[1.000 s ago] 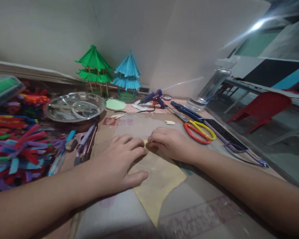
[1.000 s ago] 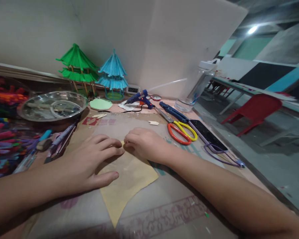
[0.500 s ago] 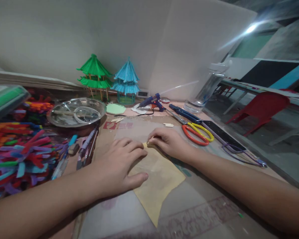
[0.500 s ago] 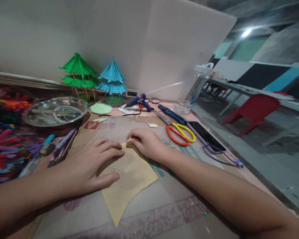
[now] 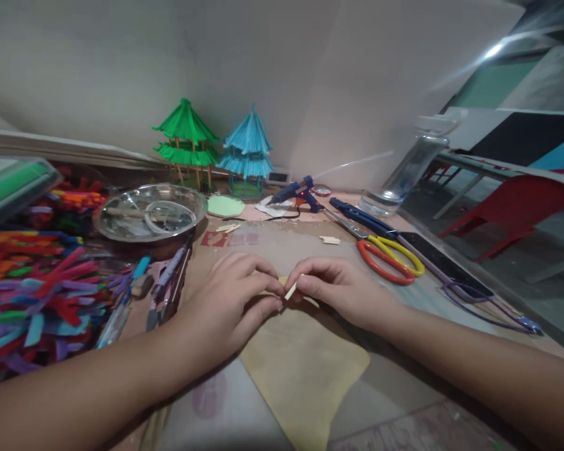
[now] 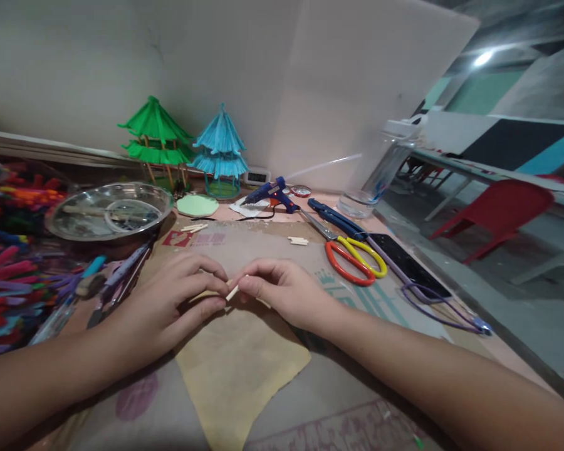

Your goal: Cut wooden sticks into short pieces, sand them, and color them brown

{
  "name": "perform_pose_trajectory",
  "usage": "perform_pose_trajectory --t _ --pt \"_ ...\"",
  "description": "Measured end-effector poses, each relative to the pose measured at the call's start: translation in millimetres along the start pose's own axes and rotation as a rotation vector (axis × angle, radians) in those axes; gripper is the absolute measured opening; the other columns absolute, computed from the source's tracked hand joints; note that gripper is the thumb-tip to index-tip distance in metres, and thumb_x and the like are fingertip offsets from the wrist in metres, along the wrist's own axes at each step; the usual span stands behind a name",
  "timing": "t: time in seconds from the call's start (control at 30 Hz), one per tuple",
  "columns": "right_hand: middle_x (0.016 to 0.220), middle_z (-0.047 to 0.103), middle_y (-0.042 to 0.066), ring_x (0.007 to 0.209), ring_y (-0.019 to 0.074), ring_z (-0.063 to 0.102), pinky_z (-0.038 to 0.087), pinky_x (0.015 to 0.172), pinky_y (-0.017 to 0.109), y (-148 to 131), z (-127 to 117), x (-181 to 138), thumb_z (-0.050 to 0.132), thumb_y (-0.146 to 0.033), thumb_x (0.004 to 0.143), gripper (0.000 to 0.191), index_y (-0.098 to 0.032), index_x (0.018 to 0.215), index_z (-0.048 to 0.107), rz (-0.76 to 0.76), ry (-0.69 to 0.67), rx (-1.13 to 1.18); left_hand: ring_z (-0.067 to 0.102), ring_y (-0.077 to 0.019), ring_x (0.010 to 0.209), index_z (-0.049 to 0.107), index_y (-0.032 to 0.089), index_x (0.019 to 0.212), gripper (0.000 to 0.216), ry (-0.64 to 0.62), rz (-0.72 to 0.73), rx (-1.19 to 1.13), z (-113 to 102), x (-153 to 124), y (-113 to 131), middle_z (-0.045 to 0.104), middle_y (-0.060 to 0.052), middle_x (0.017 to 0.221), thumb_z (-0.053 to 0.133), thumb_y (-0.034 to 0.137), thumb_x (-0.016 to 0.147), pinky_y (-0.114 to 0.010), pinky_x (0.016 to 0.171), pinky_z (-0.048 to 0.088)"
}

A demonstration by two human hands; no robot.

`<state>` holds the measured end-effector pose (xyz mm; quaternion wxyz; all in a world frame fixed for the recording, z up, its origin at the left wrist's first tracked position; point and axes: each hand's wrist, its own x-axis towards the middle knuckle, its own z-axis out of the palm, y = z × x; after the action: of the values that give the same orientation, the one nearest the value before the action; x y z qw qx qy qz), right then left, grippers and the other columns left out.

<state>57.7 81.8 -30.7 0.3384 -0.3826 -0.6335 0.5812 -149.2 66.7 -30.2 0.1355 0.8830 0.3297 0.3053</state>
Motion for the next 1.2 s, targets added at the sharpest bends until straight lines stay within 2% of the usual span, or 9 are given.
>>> perform_pose_trajectory --t 0.13,0.33,0.6,0.77,0.9,1.03,1.2 --pt "0.069 0.066 0.001 0.066 0.0125 0.058 0.047 0.065 0.027 -0.5 2.2 0.4 0.07 -0.043 0.079 0.027 -0.017 0.075 0.066 -0.059 0.032 -0.137 0.057 -0.0191 0.095 0.066 0.022 0.087 0.006 0.0 0.002 -0.012 -0.4 -1.4 -0.1 0.063 -0.002 0.095 0.061 0.022 0.09 -0.034 0.085 0.044" --pt "0.07 0.066 0.0 0.068 0.0139 0.058 0.047 0.07 0.029 -3.8 6.4 -0.4 0.068 -0.035 0.079 0.018 -0.018 0.073 0.065 -0.179 0.06 -0.281 0.056 -0.0191 0.091 0.064 0.02 0.079 0.017 0.025 0.013 0.002 -2.4 -2.1 2.6 0.062 -0.003 0.089 0.054 0.024 0.092 -0.034 0.081 0.044" --pt "0.067 0.06 0.0 0.063 0.0124 0.054 0.044 0.061 0.027 -1.6 8.1 -0.8 0.064 -0.048 0.081 0.031 -0.018 0.076 0.06 -0.142 0.057 -0.14 0.057 -0.019 0.091 0.065 0.022 0.087 0.022 0.026 0.018 -0.003 -1.2 -1.5 2.1 0.062 -0.003 0.091 0.045 0.018 0.094 -0.034 0.08 0.045" --pt "0.066 0.055 -0.002 0.062 0.0113 0.052 0.042 0.06 0.026 0.2 -2.2 3.0 0.066 -0.055 0.079 0.038 -0.018 0.078 0.057 -0.197 0.16 -0.123 0.056 -0.0214 0.094 0.065 0.021 0.091 0.014 0.014 -0.039 0.047 -2.3 -2.0 5.9 0.062 -0.004 0.094 0.051 0.018 0.086 -0.038 0.085 0.045" --pt "0.066 0.055 -0.003 0.06 0.0107 0.051 0.043 0.059 0.026 3.1 -8.8 7.3 0.066 -0.058 0.078 0.041 -0.019 0.078 0.055 -0.165 0.128 -0.093 0.056 -0.0234 0.098 0.065 0.019 0.095 0.015 -0.02 -0.036 0.069 -1.3 -1.9 4.6 0.061 -0.005 0.099 0.054 0.024 0.086 -0.039 0.086 0.046" --pt "0.067 0.056 -0.002 0.061 0.0107 0.051 0.043 0.06 0.026 3.3 -7.9 5.3 0.065 -0.05 0.081 0.033 -0.018 0.077 0.057 -0.183 0.116 -0.158 0.056 -0.0224 0.097 0.066 0.02 0.096 0.017 -0.025 -0.054 0.051 0.6 0.0 0.5 0.062 -0.006 0.1 0.053 0.03 0.09 -0.039 0.085 0.046" --pt "0.074 0.066 0.001 0.069 0.0133 0.059 0.047 0.07 0.029 0.3 -4.7 -1.5 0.064 -0.03 0.083 0.014 -0.018 0.078 0.067 -0.251 0.075 -0.331 0.056 -0.0215 0.097 0.068 0.021 0.093 0.015 -0.035 -0.021 0.05 0.2 1.9 -1.1 0.063 -0.004 0.098 0.054 0.029 0.091 -0.037 0.087 0.044"
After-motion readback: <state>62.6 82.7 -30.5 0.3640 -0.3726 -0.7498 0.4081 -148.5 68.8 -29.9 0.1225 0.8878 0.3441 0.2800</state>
